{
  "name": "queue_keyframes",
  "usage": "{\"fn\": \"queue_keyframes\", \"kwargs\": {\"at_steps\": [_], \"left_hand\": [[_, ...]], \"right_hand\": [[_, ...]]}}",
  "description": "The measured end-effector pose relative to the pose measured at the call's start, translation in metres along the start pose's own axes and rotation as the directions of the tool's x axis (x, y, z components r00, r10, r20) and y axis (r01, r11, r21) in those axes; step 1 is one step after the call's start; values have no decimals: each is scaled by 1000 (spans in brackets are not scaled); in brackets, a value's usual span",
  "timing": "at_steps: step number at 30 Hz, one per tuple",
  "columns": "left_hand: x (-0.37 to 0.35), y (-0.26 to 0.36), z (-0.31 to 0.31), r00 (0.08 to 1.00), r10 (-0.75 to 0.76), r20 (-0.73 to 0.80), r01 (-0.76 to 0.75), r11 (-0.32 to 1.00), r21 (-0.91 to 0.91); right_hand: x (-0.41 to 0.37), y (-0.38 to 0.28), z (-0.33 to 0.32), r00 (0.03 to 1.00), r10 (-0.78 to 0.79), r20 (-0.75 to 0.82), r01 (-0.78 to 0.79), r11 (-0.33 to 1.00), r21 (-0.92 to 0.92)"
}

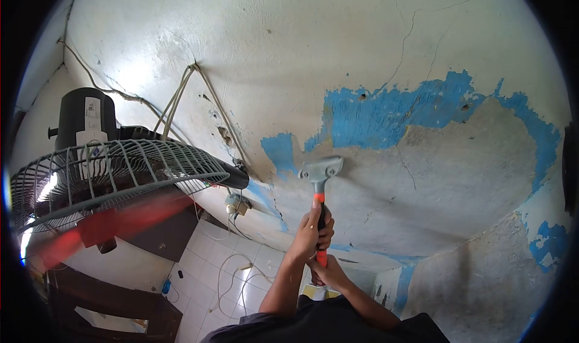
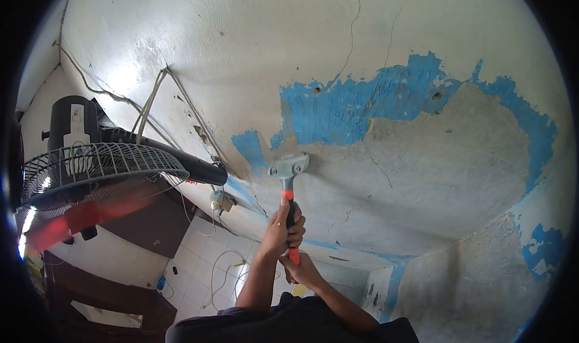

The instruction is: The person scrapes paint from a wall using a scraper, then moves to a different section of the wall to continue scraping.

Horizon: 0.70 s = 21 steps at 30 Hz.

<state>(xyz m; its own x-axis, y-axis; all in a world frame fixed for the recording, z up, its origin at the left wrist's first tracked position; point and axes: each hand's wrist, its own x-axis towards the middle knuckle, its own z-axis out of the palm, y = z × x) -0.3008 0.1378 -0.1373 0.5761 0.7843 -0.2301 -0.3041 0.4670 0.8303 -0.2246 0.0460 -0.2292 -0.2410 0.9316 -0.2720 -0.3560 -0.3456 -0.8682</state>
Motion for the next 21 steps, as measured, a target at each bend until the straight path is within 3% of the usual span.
{"fn": "queue_keyframes", "kwargs": {"at_steps": [4, 8, 13, 16, 17, 20, 21], "left_hand": [[4, 1, -12, 999, -5, 38, 5, 1000, -19], [3, 21, -8, 999, 44, 7, -44, 997, 71], [5, -3, -28, 999, -5, -33, 7, 998, 59], [2, 23, -16, 999, 35, -27, -32, 995, 96], [1, 33, -11, 998, 59, -19, -57, 992, 109], [-1, 16, -25, 998, 6, -58, -1, 997, 81], [0, 3, -34, 999, -9, -43, 12, 998, 70]], "right_hand": [[13, 4, 1, 998, -13, -63, 1, 984, -180], [26, 0, 7, 998, -57, -8, 56, 996, -70], [26, 26, 5, 997, 63, 33, -61, 995, -82], [36, 1, 10, 998, -53, 24, 55, 995, -79], [35, -12, 14, 995, -45, 85, 46, 999, -16], [37, 18, 11, 996, -52, 69, 58, 994, -95], [35, 28, 12, 997, -30, 68, 33, 999, -34]]}}
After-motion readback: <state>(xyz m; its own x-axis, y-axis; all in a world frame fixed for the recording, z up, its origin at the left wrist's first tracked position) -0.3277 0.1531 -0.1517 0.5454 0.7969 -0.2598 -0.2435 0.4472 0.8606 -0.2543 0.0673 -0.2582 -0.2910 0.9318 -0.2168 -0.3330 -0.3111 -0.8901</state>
